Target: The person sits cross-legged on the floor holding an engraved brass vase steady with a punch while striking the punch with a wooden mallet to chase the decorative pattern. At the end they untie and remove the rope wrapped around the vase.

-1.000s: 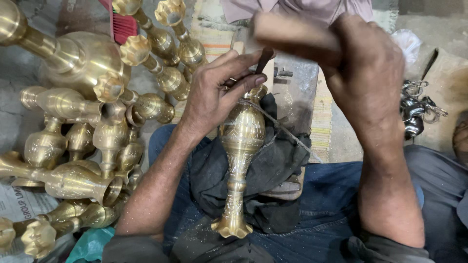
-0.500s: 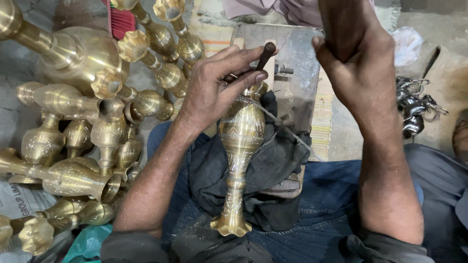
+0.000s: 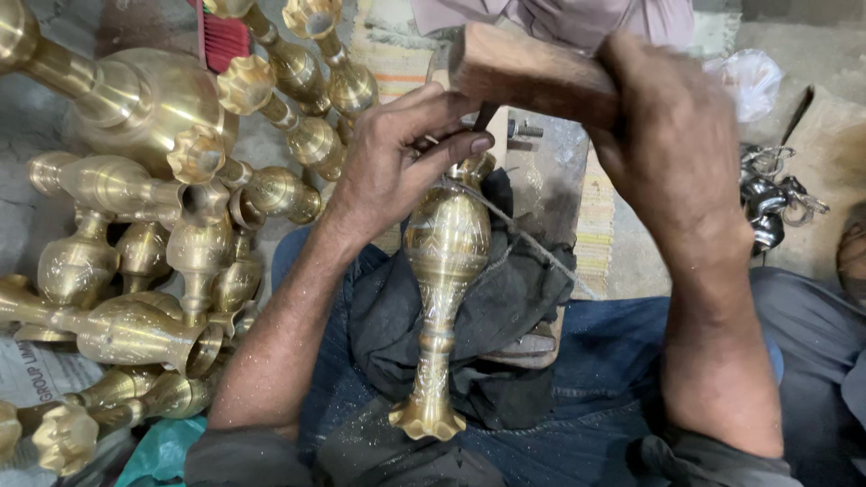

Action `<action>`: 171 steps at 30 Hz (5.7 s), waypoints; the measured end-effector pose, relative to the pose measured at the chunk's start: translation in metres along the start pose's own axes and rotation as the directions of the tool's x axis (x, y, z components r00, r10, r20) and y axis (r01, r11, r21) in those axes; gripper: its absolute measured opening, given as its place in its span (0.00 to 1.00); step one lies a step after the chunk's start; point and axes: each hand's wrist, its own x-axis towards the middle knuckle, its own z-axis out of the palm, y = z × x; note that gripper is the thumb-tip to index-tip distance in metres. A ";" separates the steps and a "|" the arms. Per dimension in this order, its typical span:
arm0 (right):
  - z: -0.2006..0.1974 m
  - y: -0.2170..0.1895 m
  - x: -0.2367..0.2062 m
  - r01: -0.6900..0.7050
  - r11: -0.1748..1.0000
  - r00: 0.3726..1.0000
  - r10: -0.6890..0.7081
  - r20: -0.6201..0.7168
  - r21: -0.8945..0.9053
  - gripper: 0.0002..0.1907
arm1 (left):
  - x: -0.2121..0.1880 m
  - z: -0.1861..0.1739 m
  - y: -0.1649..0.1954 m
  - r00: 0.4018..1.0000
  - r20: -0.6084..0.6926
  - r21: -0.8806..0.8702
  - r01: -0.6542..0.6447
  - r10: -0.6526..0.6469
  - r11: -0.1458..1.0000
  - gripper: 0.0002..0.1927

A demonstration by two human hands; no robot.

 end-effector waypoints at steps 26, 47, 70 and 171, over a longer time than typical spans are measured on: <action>-0.006 -0.015 0.004 0.133 0.854 0.990 -0.139 0.026 -0.502 0.14 | 0.005 -0.005 0.000 0.998 0.058 -0.005 0.032 -0.032 0.999 0.18; 0.002 0.001 -0.002 -0.046 0.988 0.998 0.053 -0.040 0.144 0.13 | 0.004 -0.008 -0.006 0.992 0.103 0.000 0.076 -0.076 0.997 0.18; 0.002 0.000 -0.005 0.154 0.940 0.982 -0.179 -0.055 -0.304 0.14 | 0.006 -0.015 -0.008 0.990 0.131 -0.004 -0.055 0.055 0.998 0.18; -0.019 -0.016 -0.003 0.165 0.921 0.978 -0.199 -0.061 -0.352 0.17 | -0.022 0.016 0.015 0.982 -0.171 0.188 -0.044 0.077 0.981 0.14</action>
